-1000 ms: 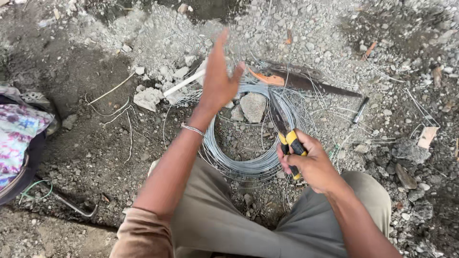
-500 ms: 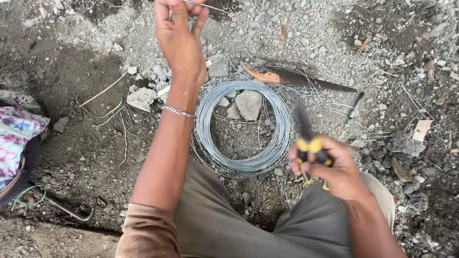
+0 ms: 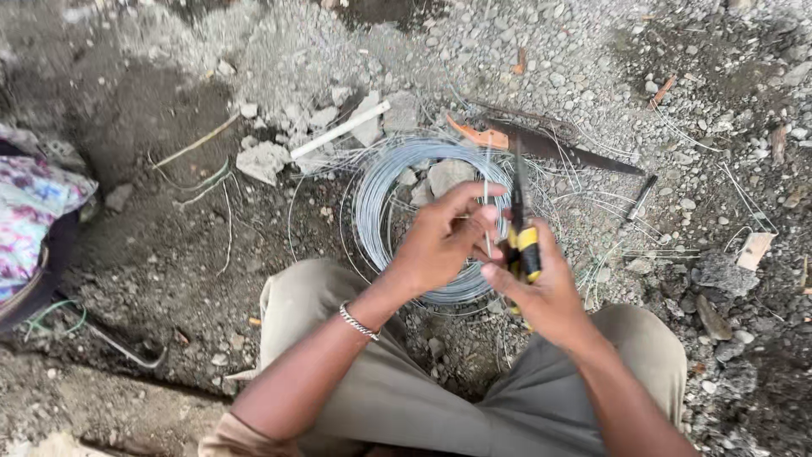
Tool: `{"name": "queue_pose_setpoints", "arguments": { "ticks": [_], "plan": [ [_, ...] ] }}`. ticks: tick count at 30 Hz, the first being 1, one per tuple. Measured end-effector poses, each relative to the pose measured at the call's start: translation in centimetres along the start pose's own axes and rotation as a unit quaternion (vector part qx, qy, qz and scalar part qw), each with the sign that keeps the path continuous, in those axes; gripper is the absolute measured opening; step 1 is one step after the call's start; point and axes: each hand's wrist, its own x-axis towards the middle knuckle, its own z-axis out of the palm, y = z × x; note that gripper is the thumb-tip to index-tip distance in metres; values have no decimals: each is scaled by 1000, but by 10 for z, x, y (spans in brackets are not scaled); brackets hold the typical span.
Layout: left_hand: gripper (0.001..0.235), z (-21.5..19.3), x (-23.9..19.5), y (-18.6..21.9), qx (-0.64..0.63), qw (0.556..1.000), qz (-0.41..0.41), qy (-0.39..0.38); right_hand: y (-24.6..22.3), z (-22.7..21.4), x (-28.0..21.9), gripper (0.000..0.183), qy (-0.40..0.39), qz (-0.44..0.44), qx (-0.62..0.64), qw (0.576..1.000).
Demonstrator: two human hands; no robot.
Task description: The person cuts multiple segments of thin silver wire from a large coil using pliers while sitting on the ground.
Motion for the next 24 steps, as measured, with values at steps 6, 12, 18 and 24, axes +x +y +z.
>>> {"name": "queue_pose_setpoints", "arguments": {
  "ticks": [6,12,18,24],
  "plan": [
    [76,5,-8,11,99,994,-32,-18,4,8,0,50,-1,-19,-36,999],
    [80,6,-10,26,224,974,-24,-21,-18,3,1,62,23,92,-147,985],
    [80,-8,-3,30,212,977,-14,-16,-19,-6,4,61,39,36,-45,998],
    [78,-5,-2,29,279,959,-23,-36,-14,10,-3,49,22,56,-153,986]
  ]
}}
